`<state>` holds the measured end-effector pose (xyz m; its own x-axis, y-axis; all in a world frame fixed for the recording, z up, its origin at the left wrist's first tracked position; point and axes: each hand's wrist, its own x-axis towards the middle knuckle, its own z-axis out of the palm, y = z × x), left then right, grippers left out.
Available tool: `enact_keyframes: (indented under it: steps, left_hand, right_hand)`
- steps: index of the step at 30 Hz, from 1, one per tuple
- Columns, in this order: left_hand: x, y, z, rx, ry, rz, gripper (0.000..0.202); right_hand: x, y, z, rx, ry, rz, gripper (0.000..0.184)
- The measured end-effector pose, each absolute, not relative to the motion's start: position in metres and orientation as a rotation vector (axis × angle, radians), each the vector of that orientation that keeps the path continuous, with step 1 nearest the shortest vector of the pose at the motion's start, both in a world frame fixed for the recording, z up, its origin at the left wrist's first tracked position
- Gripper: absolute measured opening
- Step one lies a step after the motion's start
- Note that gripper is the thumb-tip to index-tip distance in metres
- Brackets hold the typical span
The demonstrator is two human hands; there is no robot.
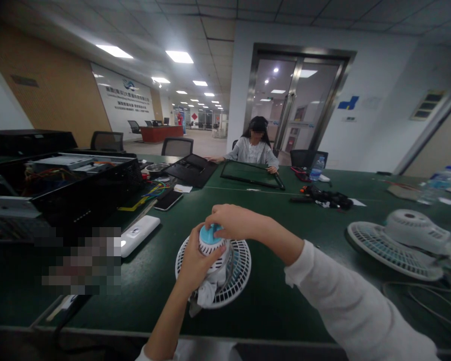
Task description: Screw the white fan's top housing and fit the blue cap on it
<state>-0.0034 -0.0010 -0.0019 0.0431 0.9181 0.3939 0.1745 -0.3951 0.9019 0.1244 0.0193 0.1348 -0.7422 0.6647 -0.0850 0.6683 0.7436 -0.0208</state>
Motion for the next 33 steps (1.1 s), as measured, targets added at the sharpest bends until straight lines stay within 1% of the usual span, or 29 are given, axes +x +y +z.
enact_keyframes:
  steps: [2,18,33]
  left_hand:
    - [-0.003,-0.001,-0.003,1.646,1.126,1.404,0.053]
    - [-0.002,-0.002,0.001,1.656,1.142,1.406,0.050]
    - [-0.002,-0.001,-0.001,1.667,1.129,1.422,0.050]
  right_hand:
    - [0.124,0.020,0.134,1.120,2.845,-0.048,0.025]
    - [0.112,0.013,0.138,1.140,2.744,0.159,0.014]
    - [0.107,0.011,0.139,1.168,2.682,0.240,0.015]
